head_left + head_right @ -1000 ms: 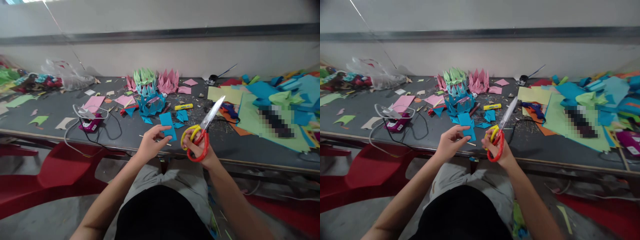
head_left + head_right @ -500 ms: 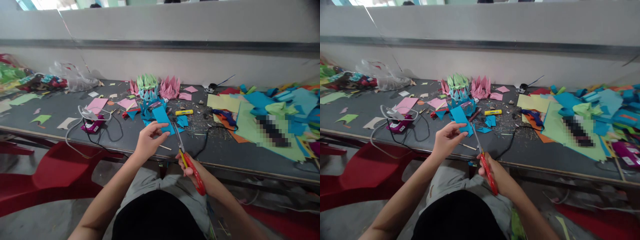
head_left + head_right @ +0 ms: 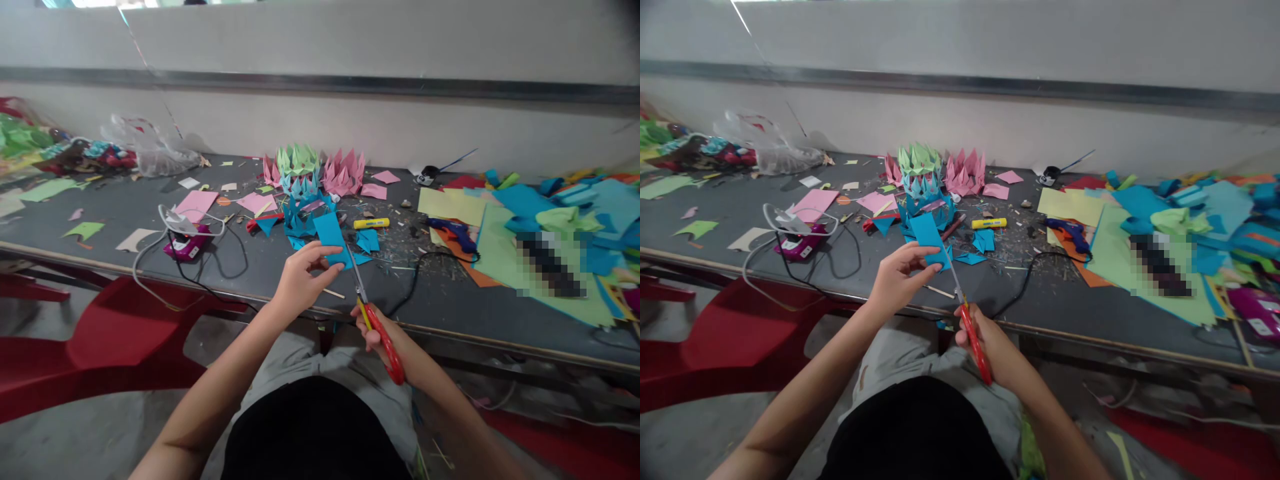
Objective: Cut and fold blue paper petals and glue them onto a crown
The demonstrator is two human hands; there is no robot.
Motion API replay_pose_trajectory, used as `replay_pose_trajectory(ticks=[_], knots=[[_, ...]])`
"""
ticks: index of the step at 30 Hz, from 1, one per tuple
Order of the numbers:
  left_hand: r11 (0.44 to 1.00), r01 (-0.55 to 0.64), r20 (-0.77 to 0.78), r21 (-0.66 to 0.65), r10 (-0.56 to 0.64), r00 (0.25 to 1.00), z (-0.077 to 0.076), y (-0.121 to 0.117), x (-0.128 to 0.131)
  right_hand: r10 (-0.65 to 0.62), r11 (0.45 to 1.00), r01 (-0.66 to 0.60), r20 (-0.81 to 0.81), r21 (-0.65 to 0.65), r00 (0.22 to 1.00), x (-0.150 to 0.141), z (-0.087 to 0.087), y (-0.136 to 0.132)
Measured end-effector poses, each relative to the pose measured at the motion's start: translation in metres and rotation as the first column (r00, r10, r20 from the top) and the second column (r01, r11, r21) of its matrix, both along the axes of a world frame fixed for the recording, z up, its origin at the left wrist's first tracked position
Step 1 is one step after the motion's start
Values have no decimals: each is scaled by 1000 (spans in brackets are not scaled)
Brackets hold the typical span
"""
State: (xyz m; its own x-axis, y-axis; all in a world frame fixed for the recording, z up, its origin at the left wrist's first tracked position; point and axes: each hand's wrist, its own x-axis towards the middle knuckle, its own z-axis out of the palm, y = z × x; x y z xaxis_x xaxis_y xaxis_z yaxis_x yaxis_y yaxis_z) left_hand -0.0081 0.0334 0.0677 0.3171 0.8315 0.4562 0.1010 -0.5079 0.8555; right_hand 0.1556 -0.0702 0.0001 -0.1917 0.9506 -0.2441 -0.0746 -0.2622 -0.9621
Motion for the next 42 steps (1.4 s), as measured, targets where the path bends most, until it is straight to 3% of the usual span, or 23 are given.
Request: replay_pose_trajectory(ticks=[5,11,19,26,42], knots=[[1000,-11,7,15,10,1000,-1,1,-1,-23,999,23,-12,-32,1000,0,2,1],[1000,1,6,11,-1,1000,-1,2,-1,-25,999,23,-57,-39,998,0,-8,3],[1000,6,15,-1,-6,1000,0,2,-1,6,999,-6,4,-39,1000,0,-3,2],[999,14,23,-45,-13,1000,-1,2,-1,-24,993,20,-31,-118,999,1,-7,3],[982,34,81,-186,-19,997,2,-1,0,-33,993,34,14,-113,999,2,-4,4]])
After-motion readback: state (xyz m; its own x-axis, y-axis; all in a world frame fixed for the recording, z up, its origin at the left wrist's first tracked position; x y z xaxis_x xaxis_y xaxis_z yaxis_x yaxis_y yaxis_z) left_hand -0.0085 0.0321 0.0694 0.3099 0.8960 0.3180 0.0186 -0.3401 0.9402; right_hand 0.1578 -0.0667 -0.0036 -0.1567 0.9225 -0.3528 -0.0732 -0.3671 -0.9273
